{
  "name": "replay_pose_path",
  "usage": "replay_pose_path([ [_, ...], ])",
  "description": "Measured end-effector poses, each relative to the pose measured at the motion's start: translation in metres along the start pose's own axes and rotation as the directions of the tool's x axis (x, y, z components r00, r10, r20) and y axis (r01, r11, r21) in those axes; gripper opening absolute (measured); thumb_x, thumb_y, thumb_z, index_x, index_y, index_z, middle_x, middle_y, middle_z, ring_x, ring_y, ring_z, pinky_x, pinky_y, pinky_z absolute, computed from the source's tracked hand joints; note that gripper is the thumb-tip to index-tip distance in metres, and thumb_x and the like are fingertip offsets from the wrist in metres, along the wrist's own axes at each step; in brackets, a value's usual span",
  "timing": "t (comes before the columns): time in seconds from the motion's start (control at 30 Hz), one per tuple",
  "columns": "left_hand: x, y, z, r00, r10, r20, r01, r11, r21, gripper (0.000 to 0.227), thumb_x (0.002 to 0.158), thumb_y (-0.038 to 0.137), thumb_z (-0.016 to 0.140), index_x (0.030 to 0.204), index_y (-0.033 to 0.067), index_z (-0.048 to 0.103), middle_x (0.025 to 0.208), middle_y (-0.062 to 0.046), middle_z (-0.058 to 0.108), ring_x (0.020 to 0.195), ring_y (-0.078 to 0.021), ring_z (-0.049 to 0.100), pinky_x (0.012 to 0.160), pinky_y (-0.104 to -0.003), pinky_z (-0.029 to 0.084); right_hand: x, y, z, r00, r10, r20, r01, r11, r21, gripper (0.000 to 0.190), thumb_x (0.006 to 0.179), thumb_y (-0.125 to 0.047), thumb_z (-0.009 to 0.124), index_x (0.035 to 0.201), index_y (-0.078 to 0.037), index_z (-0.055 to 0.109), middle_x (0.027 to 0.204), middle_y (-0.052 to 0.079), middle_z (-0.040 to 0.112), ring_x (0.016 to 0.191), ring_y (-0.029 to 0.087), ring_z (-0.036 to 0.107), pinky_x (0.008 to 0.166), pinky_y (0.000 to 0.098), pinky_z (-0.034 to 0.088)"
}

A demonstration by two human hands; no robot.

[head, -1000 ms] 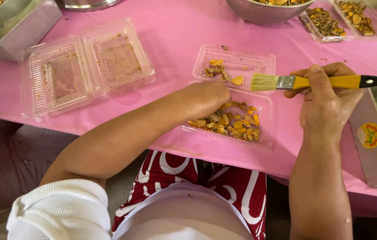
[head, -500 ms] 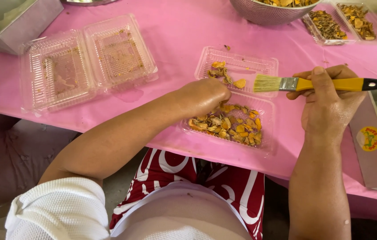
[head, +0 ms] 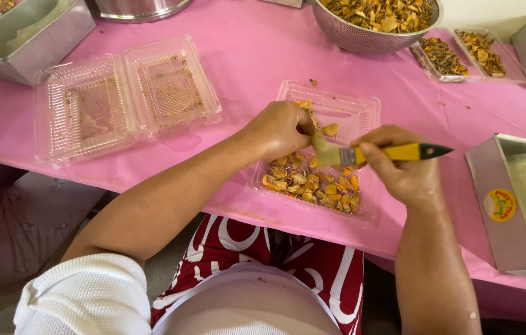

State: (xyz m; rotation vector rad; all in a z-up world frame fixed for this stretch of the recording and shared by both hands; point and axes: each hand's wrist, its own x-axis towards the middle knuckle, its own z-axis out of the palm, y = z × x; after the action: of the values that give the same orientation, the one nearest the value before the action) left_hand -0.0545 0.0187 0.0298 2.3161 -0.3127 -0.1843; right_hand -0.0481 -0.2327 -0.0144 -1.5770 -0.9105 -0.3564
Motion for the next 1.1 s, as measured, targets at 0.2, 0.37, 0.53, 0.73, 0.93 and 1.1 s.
replay_pose_path([
  [0.2,0.009,-0.006,-0.005,0.996,-0.003,-0.087,-0.013,0.984,-0.176,0.014,0.084,0.02,0.073,0.092,0.0105,0.081,0.077,-0.005,0.077,0.073,-0.0149,0.073,0.071,-0.029,0.061,0.001,0.001,-0.005,0.992,-0.099,-0.084,0.095,0.994,-0.046,0.016,0.101,-0.009,0.068,0.098,0.005,0.061,0.104,0.028,0.069,0.08,0.031,0.073,0.067,0.0372,0.064],
  [0.37,0.009,-0.002,-0.011,0.993,-0.038,-0.109,0.011,0.972,-0.234,0.005,0.084,0.012,0.076,0.082,0.0132,0.081,0.074,-0.001,0.078,0.065,-0.0079,0.07,0.071,-0.024,0.061,0.001,-0.006,-0.004,0.979,0.149,0.136,-0.113,0.963,-0.246,0.015,0.099,-0.016,0.07,0.098,-0.002,0.073,0.086,0.009,0.072,0.071,0.015,0.066,0.059,0.0247,0.053],
  [0.53,0.024,0.005,-0.02,0.992,-0.084,-0.093,0.066,0.98,-0.188,0.011,0.087,0.008,0.073,0.079,0.0131,0.079,0.08,0.0,0.079,0.056,-0.0039,0.055,0.054,-0.02,0.048,0.0,0.002,-0.013,0.978,-0.071,-0.195,0.043,0.989,-0.142,0.01,0.113,0.001,0.059,0.108,0.009,0.059,0.095,0.026,0.069,0.072,0.028,0.072,0.064,0.0348,0.065],
  [0.73,0.046,0.007,-0.002,0.982,-0.048,-0.183,0.11,0.932,0.344,0.018,0.098,0.002,0.056,0.098,0.0107,0.072,0.101,-0.006,0.076,0.092,-0.0239,0.073,0.08,-0.041,0.059,0.002,-0.012,-0.006,0.951,-0.042,-0.308,-0.022,0.979,-0.202,0.015,0.113,-0.004,0.06,0.106,0.009,0.061,0.098,0.025,0.071,0.071,0.027,0.07,0.065,0.0343,0.06],
  [0.93,-0.001,0.01,0.036,0.922,0.099,0.375,-0.308,0.775,0.552,0.028,0.084,-0.018,0.049,0.075,0.0061,0.059,0.063,0.002,0.037,0.052,-0.0113,0.038,0.047,-0.029,0.039,0.002,-0.007,-0.011,0.961,-0.088,-0.263,0.025,0.972,-0.232,0.014,0.116,0.001,0.058,0.108,0.012,0.058,0.098,0.029,0.07,0.073,0.031,0.071,0.064,0.037,0.063],
  [1.1,-0.022,0.037,0.021,0.93,-0.234,0.284,0.244,0.97,0.001,0.028,0.091,0.007,0.035,0.064,0.0147,0.037,0.058,0.002,0.033,0.05,-0.0133,0.025,0.047,-0.029,0.027,0.002,-0.011,-0.008,0.958,-0.065,-0.278,0.003,0.976,-0.217,0.015,0.115,-0.003,0.058,0.107,0.01,0.06,0.096,0.026,0.069,0.073,0.029,0.07,0.066,0.0358,0.063],
])
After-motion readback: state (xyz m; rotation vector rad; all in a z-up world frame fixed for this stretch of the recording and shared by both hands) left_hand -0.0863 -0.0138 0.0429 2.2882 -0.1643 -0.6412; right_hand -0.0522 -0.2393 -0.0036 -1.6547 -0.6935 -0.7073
